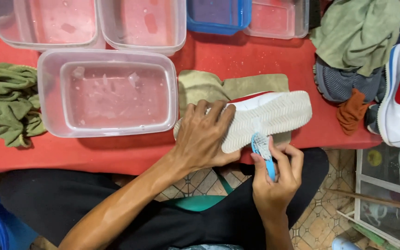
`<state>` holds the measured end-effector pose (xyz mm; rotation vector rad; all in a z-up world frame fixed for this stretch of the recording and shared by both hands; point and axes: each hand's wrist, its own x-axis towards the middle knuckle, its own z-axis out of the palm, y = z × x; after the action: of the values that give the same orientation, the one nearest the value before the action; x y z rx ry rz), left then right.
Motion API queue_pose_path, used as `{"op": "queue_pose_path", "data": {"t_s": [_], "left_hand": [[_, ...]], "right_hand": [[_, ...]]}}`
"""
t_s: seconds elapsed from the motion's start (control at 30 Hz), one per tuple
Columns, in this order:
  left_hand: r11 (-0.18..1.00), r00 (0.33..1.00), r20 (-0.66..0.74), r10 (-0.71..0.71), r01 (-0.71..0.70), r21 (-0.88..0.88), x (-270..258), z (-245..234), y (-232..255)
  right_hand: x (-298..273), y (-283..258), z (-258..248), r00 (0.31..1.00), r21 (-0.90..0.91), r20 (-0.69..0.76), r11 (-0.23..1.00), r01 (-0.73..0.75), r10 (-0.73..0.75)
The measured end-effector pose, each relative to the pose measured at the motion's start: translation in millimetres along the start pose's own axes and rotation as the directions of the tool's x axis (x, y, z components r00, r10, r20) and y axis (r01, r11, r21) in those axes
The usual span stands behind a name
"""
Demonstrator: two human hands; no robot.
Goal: The person scrubs the sole of a white sneaker with a blue brush, repeatedly dipping the brush into a container of pinkish water. They hold the shoe with one hand and scrub with the other, occasionally repositioning the shoe on a cloth.
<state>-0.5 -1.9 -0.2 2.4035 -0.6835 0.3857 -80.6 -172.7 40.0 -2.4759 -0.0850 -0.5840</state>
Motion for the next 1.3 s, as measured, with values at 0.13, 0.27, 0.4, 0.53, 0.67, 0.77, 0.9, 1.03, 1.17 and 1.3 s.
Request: {"op": "queue_pose_path", "data": {"t_s": [0.13, 0.27, 0.4, 0.53, 0.67, 0.77, 0.9, 1.03, 1.17, 1.3], "left_hand": [[0.999, 1.0, 0.005, 0.026, -0.026, 0.033, -1.5, 0.6, 0.4], [0.998, 1.0, -0.014, -0.019, 0.019, -0.053, 4.8, -3.8, -0.9], [1.0, 1.0, -0.012, 0.007, -0.007, -0.016, -1.9, 2.5, -0.3], [0.994, 0.999, -0.038, -0.031, 0.027, -0.11, 0.8, -2.2, -0.5], [0.99, 0.999, 0.007, -0.037, 0.037, -0.138, 2.5, -5.3, 0.2], [0.998, 1.0, -0.025, -0.015, 0.013, -0.059, -2.2, -1.4, 4.5], [0.996, 1.0, 0.0, -0.019, 0.019, -0.092, 5.4, -5.6, 1.1], [0.995, 0.999, 0.019, -0.027, 0.029, -0.095, 0.7, -5.4, 2.6], [0.993, 0.999, 0.006, -0.032, 0.033, -0.11, 6.0, -4.9, 0.1], [0.997, 1.0, 0.004, -0.015, 0.015, -0.078, 3.4, -4.9, -1.2]], "right_hand": [[20.8, 10.4, 22.2, 0.998, 0.041, -0.069, 0.999, 0.014, -0.011], [7.4, -4.4, 2.9, 0.999, -0.004, -0.035, 1.0, 0.022, -0.022], [15.7, 14.4, 16.0, 0.996, 0.004, -0.091, 1.0, 0.024, -0.024], [12.5, 19.5, 6.0, 0.996, 0.033, -0.073, 0.999, 0.043, -0.041], [7.4, 25.4, -1.2, 0.998, -0.023, -0.059, 1.0, 0.02, -0.021], [25.1, 19.2, 3.1, 0.995, 0.028, -0.062, 0.997, 0.079, -0.077], [9.9, 25.8, -4.5, 0.997, 0.033, -0.078, 0.999, 0.027, -0.024], [31.8, 32.6, 9.0, 0.992, 0.015, -0.079, 0.995, 0.1, -0.098], [25.6, 30.0, -7.0, 0.997, 0.048, -0.041, 0.996, 0.07, -0.068], [23.8, 34.9, -3.8, 0.999, 0.014, -0.018, 0.999, 0.036, -0.036]]}}
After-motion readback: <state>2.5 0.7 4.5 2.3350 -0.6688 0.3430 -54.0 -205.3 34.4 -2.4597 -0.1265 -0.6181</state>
